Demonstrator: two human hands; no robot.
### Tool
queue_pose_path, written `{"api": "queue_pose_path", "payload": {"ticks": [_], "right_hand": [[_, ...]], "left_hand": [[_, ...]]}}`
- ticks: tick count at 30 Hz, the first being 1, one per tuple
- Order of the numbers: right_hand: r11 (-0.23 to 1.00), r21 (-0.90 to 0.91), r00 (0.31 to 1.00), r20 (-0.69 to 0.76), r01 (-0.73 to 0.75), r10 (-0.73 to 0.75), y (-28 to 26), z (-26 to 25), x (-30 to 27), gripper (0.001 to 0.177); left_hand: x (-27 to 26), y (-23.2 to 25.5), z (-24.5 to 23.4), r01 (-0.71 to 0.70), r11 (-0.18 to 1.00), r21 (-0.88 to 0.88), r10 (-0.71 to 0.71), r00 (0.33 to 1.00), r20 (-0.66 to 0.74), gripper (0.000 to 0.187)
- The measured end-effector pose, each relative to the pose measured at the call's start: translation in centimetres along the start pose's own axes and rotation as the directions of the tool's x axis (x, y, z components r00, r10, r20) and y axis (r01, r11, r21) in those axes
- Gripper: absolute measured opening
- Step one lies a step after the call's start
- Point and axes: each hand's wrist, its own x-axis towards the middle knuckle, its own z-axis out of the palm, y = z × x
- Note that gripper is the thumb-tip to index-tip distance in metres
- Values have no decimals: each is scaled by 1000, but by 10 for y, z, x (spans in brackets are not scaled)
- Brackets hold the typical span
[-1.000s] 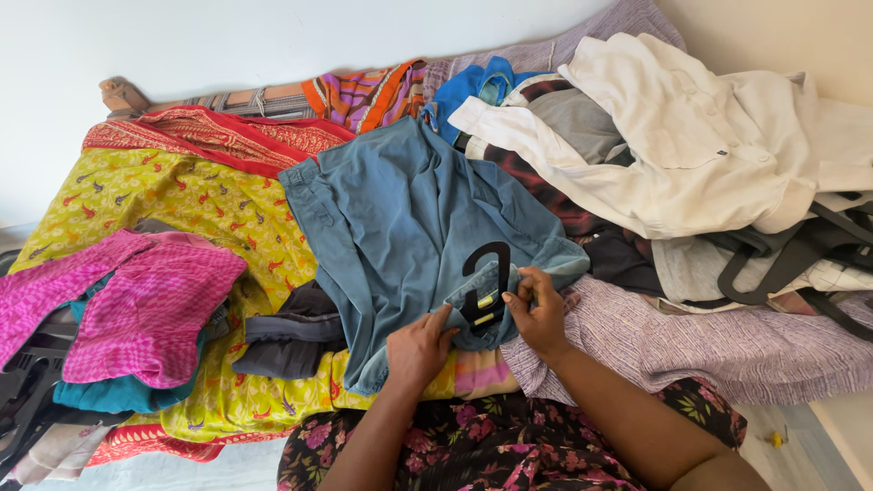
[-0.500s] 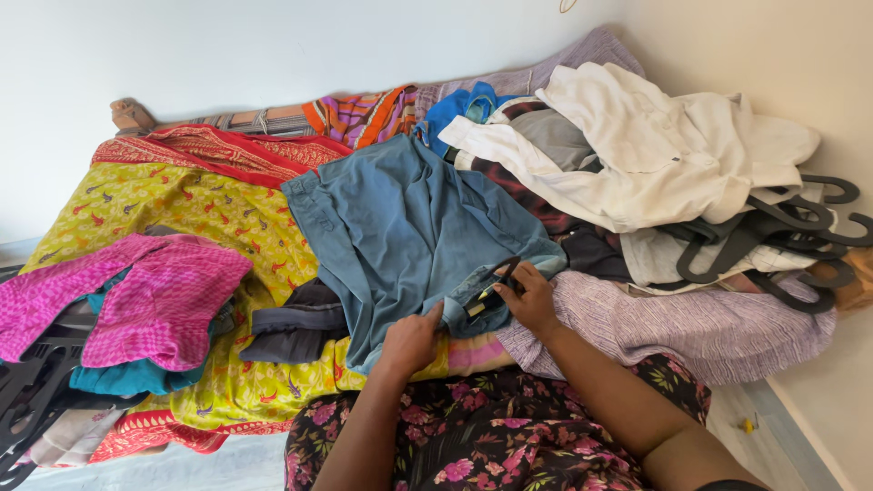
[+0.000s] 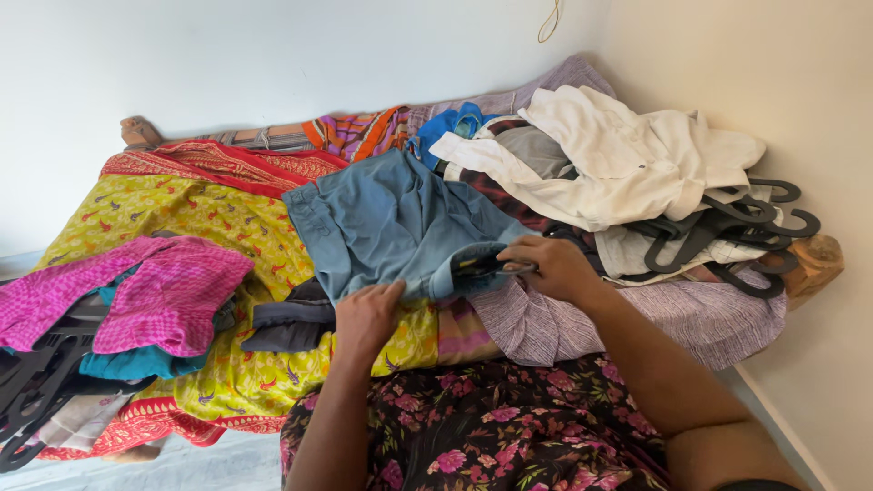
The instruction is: The person sits on a bed and hangs various clothing items onto hangers. They handle a white shirt, a blue shirt, and several colorful bras, placing each onto a hanger and then setting them aside.
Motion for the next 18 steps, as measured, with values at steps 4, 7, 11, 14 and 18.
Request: {"api": "queue_pose_path", "payload": {"ticks": [4, 7, 11, 14, 18], "right_hand": [[977, 63, 977, 55, 205, -208, -26, -62, 41, 16], [954, 10, 938, 181, 299, -296, -54, -113, 71, 17], [940, -94, 944, 61, 328, -324, -100, -165, 101, 17], [961, -170, 976, 33, 220, -217, -123, -193, 123, 16], [933, -141, 941, -14, 332, -337, -135, -218, 151, 15]], "left_hand": [[30, 6, -69, -39, 994, 102, 69, 950, -306, 27], [44, 15, -117, -34, 983, 181, 110, 897, -429, 30], [47, 29, -164, 40, 967, 250, 117, 805, -582, 30], [41, 34, -177, 80, 984, 161, 52, 729, -682, 34], [32, 21, -170, -30, 986, -163, -101, 671, -735, 68]]}}
